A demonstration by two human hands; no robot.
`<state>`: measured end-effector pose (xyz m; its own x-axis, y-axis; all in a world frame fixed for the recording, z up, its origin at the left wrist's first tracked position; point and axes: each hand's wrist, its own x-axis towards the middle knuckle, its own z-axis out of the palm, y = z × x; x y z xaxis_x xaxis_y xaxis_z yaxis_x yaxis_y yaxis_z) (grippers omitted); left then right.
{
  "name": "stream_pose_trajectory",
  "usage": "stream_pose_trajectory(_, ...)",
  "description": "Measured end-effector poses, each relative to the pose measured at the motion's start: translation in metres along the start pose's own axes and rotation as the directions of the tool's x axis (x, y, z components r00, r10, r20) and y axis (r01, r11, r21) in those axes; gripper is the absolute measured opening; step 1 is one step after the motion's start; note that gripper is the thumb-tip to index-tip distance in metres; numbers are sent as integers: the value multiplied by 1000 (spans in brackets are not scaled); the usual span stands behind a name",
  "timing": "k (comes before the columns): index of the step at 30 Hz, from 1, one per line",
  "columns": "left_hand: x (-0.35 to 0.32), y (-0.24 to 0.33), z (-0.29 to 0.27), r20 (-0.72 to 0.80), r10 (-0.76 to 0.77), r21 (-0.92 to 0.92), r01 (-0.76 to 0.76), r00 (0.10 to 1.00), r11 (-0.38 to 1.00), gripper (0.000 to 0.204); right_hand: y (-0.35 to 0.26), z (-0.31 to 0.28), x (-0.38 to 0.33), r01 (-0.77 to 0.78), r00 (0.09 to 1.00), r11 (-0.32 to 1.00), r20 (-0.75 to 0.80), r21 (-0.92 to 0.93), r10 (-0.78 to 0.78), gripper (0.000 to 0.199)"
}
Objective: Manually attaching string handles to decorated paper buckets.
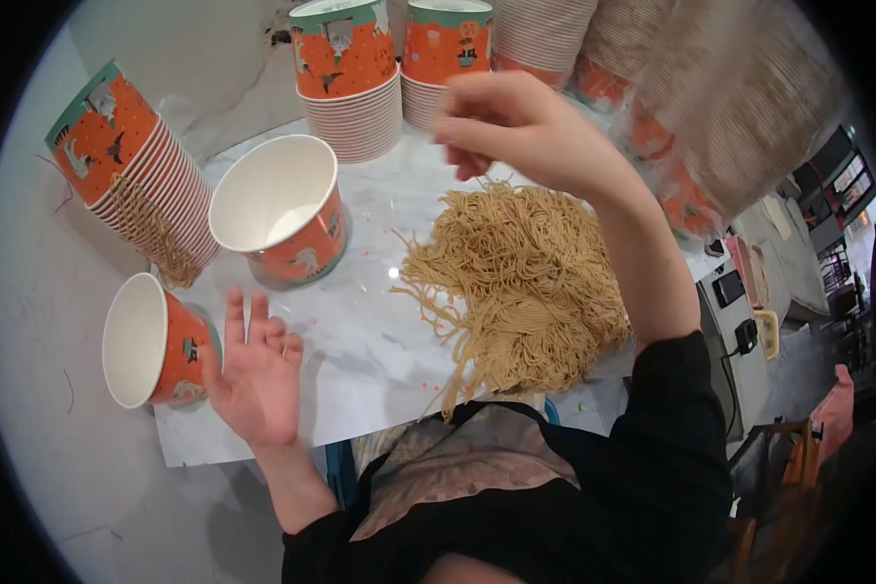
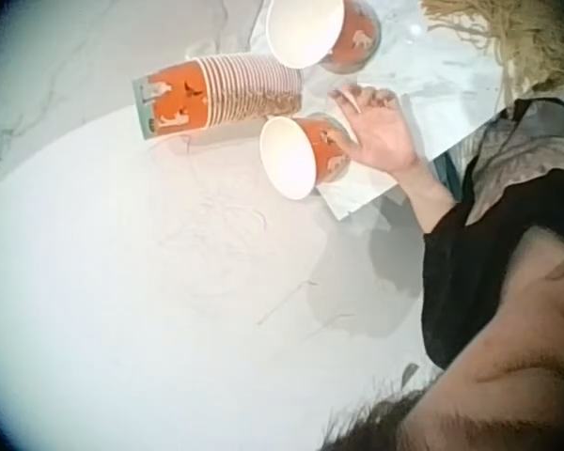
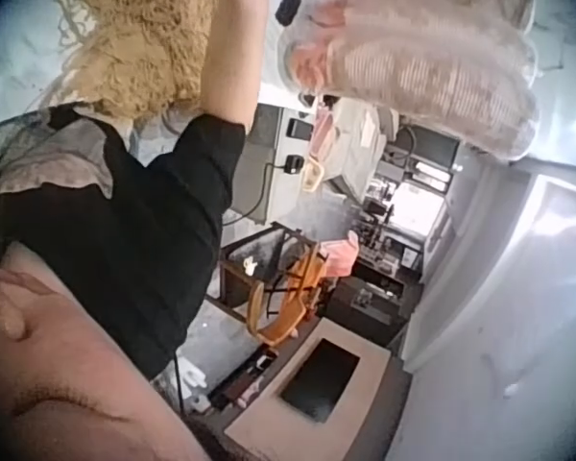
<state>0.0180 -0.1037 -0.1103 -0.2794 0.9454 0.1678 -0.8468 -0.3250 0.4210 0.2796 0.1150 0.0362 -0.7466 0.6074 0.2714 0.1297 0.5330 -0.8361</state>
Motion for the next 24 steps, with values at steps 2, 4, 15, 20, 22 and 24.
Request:
stream_pose_trajectory(2, 1, -6, 25, 78, 67, 308, -88, 995, 947, 75, -39, 28, 13, 61, 988, 981, 149, -185, -33, 19)
stream_pose_trajectory(4, 5, -8, 47, 161, 93, 582, -171, 983, 795, 78, -53, 57, 27, 296, 943, 923, 226, -246, -243, 22)
stream_pose_trajectory(15, -29, 3, 38, 97, 418, 878, -276, 903, 391, 27, -57, 117, 17, 319, 881, 923, 428, -217, -203, 20)
stream_pose_trajectory(20, -29, 9, 24, -79, 396, 943, -60, 915, 328, 15, -21, 134, 18, 346, 889, 924, 372, -162, -268, 20)
stream_pose_trajectory(22, -23, 10, 18, -94, 353, 944, -30, 931, 328, 14, -15, 130, 22, 258, 842, 929, 533, -265, -82, 22)
stream_pose_trajectory(24, -18, 9, 15, -108, 311, 944, 0, 944, 329, 15, -2, 136, 21, 286, 853, 940, 496, -184, -162, 30)
